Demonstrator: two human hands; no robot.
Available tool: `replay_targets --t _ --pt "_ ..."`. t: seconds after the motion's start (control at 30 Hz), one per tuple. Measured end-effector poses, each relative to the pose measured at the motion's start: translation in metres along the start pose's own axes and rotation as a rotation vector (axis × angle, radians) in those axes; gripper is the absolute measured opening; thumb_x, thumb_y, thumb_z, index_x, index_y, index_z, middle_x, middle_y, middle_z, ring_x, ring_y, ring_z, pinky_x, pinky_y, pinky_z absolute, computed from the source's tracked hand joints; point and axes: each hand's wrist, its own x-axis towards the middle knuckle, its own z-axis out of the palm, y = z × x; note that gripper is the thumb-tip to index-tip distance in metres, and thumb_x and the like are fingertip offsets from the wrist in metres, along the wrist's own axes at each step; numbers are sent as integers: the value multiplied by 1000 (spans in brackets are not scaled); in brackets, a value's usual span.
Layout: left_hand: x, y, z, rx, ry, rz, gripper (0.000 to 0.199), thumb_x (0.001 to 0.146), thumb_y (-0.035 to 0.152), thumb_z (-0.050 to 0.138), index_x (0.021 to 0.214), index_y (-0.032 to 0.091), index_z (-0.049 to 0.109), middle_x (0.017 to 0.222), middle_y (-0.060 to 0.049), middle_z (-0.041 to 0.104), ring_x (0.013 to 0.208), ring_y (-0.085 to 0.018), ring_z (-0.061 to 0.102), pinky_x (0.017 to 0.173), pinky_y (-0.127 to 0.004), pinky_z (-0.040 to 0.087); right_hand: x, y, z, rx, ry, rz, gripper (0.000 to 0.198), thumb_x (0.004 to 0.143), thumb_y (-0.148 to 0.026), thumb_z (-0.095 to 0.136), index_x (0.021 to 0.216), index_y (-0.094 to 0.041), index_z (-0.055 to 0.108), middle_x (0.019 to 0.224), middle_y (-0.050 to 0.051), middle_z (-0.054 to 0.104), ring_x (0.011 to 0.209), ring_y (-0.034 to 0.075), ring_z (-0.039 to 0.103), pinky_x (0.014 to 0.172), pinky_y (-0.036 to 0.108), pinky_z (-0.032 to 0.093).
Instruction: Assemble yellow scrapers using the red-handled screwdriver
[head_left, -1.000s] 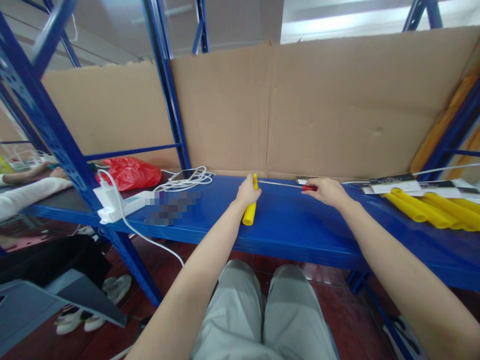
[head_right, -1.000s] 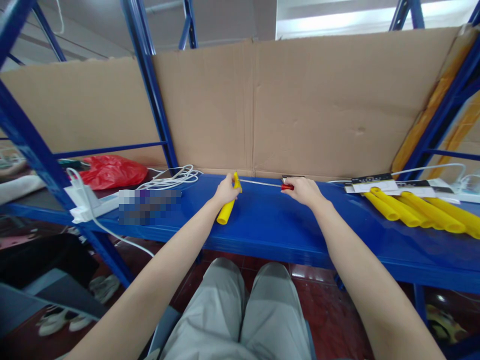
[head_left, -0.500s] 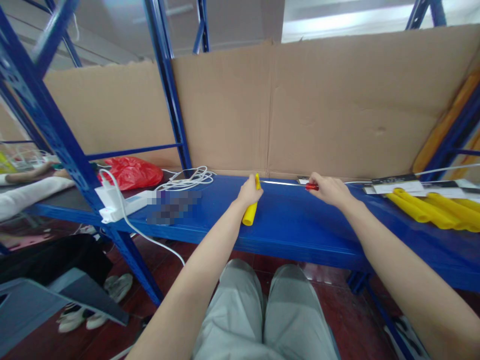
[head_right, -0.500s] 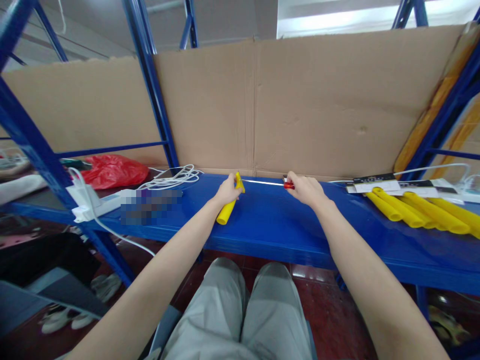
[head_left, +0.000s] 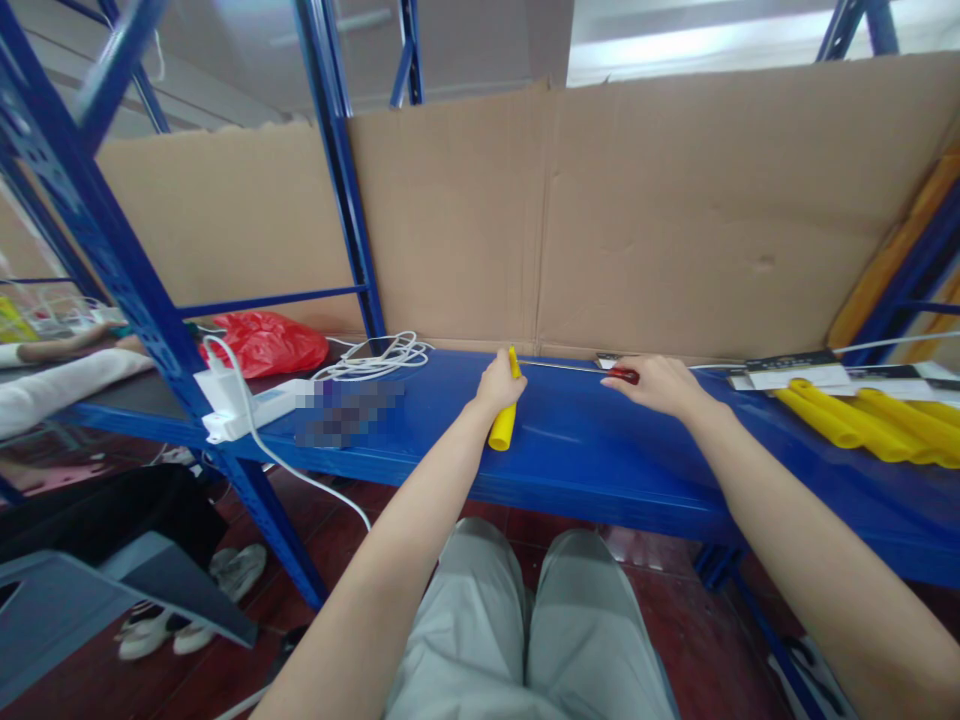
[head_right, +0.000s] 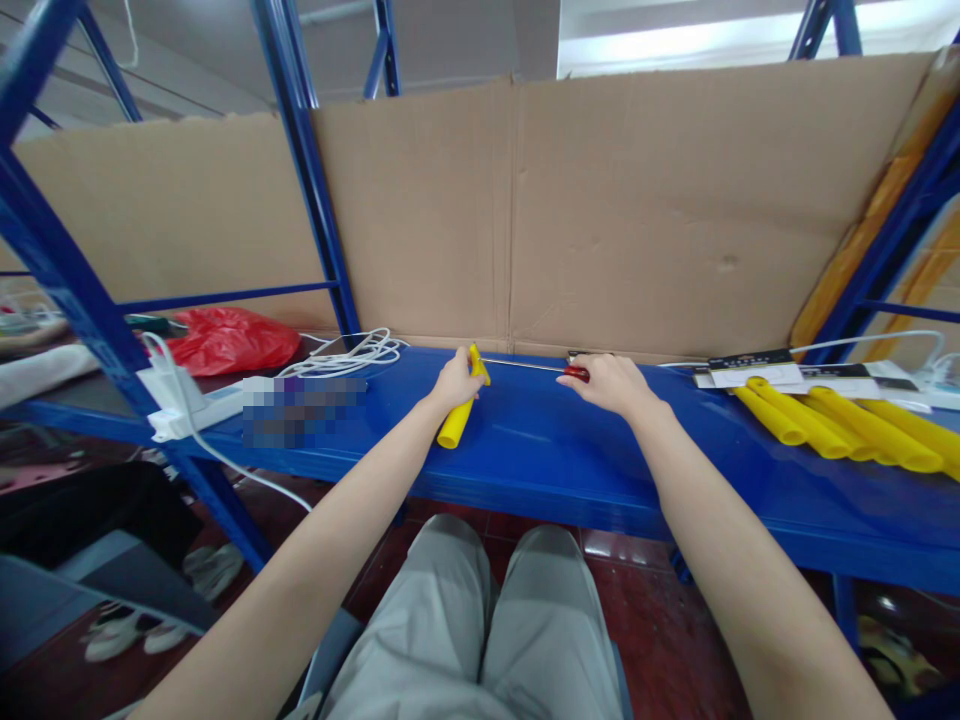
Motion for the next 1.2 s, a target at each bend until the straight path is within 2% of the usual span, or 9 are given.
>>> replay_targets --t 0.1,0.27,0.5,0.67,0.83,1.03,1.2 --pt "1 0 0 2 4 4 29 84 18 60 108 17 44 107 -15 69 88 -23 71 78 -31 53 2 3 4 -12 -31 25 31 83 -47 57 100 -23 65 87 7 74 76 24 67 58 28 38" --pt "3 -2 3 4 5 9 31 83 18 61 109 17 44 105 -15 69 88 -23 71 77 -31 53 3 3 5 -48 -10 3 18 86 -40 54 90 -24 62 84 5 74 73 22 66 55 27 32" --pt "3 -3 3 10 6 23 35 83 19 62 113 16 44 103 -15 70 86 -22 71 76 -30 52 -1 4 -2 -14 96 -33 23 85 -43 56 89 -25 70 91 6 75 83 25 67 57 29 37" --pt "2 -2 1 11 -7 35 34 83 19 62 113 16 45 104 -15 70 86 -22 71 76 -30 52 0 7 1 17 28 -7 33 87 -49 52 97 -26 73 92 7 75 83 26 68 61 31 42" --pt "2 -3 1 6 -12 37 33 83 18 62 111 16 45 106 -16 69 86 -22 71 75 -31 53 2 10 7 38 -13 -13 32 84 -49 55 100 -24 69 86 7 74 78 25 67 62 31 43" --pt "2 -2 1 -1 -9 30 31 82 19 62 109 18 45 107 -14 69 86 -22 71 76 -30 53 2 9 5 34 4 -5 18 82 -40 59 89 -24 62 76 5 71 69 22 65 56 28 37" --pt "2 -2 1 -5 -11 22 31 83 19 62 108 18 46 103 -14 70 85 -22 71 75 -30 53 1 5 2 27 -14 -19 24 85 -45 55 87 -25 67 78 6 73 73 24 66 56 29 38"
